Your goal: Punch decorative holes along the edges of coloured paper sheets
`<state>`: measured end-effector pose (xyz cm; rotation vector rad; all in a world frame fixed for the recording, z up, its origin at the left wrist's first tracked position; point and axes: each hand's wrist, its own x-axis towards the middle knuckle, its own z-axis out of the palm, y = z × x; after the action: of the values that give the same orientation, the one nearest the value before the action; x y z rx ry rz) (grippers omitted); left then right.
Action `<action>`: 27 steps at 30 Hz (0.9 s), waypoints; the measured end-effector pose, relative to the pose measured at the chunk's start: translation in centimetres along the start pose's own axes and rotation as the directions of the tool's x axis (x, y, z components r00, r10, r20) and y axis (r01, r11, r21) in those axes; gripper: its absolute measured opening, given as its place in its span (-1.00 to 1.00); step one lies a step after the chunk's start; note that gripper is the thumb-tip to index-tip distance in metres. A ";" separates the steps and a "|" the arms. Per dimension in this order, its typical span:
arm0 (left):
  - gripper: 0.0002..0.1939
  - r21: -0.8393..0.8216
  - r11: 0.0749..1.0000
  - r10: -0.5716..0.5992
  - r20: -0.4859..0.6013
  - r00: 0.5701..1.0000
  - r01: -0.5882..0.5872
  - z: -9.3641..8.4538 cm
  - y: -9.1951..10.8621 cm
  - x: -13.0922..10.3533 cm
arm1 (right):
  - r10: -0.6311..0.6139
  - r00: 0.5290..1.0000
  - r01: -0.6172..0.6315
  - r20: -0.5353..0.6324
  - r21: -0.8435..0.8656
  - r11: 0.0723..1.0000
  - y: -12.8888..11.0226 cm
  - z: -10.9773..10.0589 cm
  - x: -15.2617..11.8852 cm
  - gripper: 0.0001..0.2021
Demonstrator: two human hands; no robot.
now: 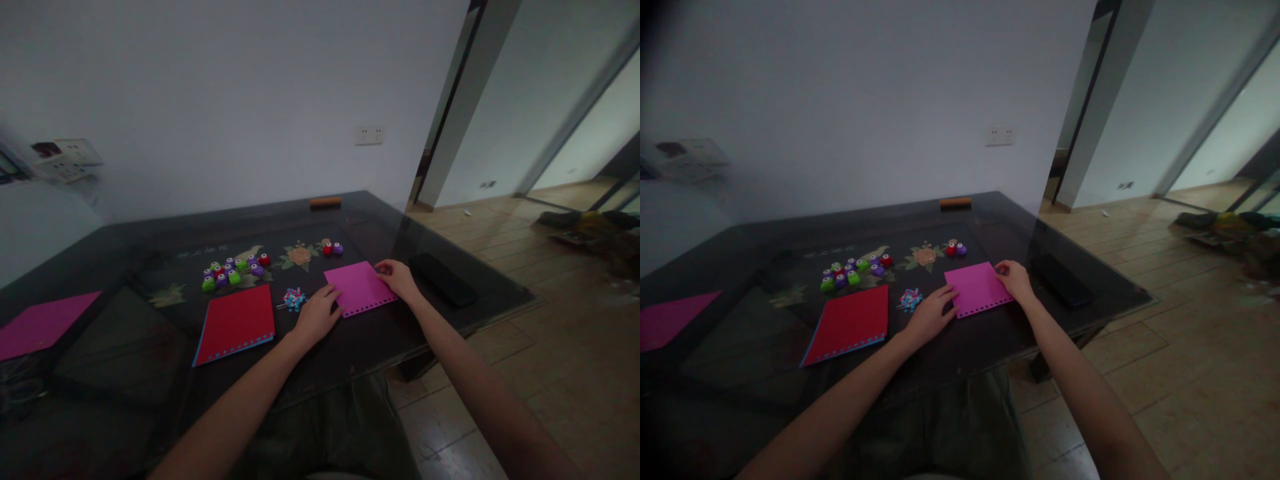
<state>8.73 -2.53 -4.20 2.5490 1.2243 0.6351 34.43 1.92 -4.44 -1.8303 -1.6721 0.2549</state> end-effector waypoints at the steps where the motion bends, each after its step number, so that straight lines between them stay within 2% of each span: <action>1: -0.61 0.003 1.000 -0.003 0.002 1.000 0.003 0.0 0.0 0.0 | -0.001 1.000 0.001 0.003 -0.001 1.000 0.0 0.0 0.0 -0.79; 13: -0.60 0.029 0.999 -0.018 0.016 1.000 0.017 0.0 0.2 0.0 | -0.033 0.999 0.033 0.004 -0.027 0.999 -0.1 0.2 0.1 -0.80; 19: -0.62 -0.047 0.999 0.009 -0.072 0.997 -0.012 -0.6 -0.1 0.3 | -0.041 0.999 0.041 -0.020 0.020 0.999 0.0 0.0 -0.1 -0.81; 21: -0.66 -0.089 0.996 0.012 -0.114 0.993 -0.022 -1.6 -0.2 0.6 | -0.029 0.999 0.032 -0.039 0.064 0.997 0.0 -0.1 -0.1 -0.80; 24: -0.73 -0.166 0.985 0.023 -0.167 0.986 -0.051 -4.2 -0.7 0.9 | -0.039 0.997 0.048 -0.071 0.122 0.991 -0.7 -0.4 -0.2 -0.79; 27: -0.76 -0.204 0.979 -0.019 -0.226 0.974 -0.028 -7.4 -2.7 0.1 | -0.116 0.988 0.132 -0.102 0.167 0.977 -2.7 -0.9 -0.3 -0.79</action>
<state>3.34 -0.55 1.26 2.3578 1.1524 1.0220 32.60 1.31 -2.28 -1.5801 -1.6401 0.2510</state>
